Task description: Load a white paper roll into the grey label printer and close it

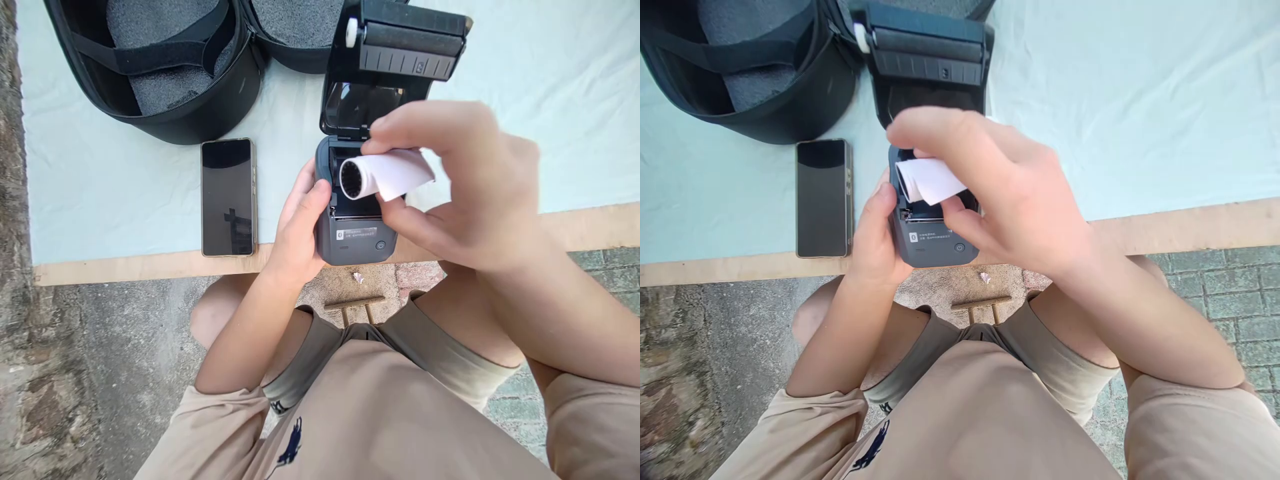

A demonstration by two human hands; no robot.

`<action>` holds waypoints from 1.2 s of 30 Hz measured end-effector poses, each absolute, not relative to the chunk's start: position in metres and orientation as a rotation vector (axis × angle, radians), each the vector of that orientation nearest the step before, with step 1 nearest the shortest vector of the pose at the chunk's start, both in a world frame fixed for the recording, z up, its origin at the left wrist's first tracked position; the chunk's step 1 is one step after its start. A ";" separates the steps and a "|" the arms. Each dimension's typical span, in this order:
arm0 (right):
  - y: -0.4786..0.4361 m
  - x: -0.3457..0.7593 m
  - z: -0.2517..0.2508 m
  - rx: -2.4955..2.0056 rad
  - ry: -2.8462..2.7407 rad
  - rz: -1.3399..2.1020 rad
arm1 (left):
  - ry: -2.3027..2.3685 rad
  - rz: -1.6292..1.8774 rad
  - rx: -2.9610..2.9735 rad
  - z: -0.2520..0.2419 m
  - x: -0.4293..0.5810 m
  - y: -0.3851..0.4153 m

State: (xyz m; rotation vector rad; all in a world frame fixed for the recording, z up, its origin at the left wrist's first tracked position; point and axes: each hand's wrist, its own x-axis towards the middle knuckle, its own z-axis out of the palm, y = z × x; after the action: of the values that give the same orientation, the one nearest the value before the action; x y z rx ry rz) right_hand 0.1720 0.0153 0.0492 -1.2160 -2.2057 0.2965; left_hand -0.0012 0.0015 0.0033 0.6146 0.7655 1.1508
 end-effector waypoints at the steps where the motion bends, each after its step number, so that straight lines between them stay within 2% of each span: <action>1: 0.015 0.169 0.049 -1.151 -2.233 0.227 | 0.773 1.147 0.626 0.004 -0.001 0.001; 6: 0.016 0.164 0.047 -1.184 -2.278 0.097 | 0.773 1.114 0.670 0.006 -0.002 0.001; 12: 0.017 0.161 0.048 -1.328 -2.283 0.159 | 0.767 1.120 0.676 0.005 -0.002 0.001; 19: 0.015 0.165 0.047 -1.160 -2.241 0.063 | 0.784 1.120 0.656 0.004 -0.002 0.002; 27: 0.009 0.161 0.049 -0.938 -2.318 0.325 | 0.728 1.120 0.609 0.005 -0.005 0.000; 36: 0.015 0.171 0.043 -1.056 -2.316 0.125 | 0.628 1.144 0.785 -0.027 -0.011 0.011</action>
State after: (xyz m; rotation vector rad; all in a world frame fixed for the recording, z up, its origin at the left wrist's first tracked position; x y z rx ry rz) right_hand 0.1705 0.0151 0.0426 -1.0556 -2.3161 0.1251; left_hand -0.0115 0.0112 -0.0271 0.7848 0.6282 1.1441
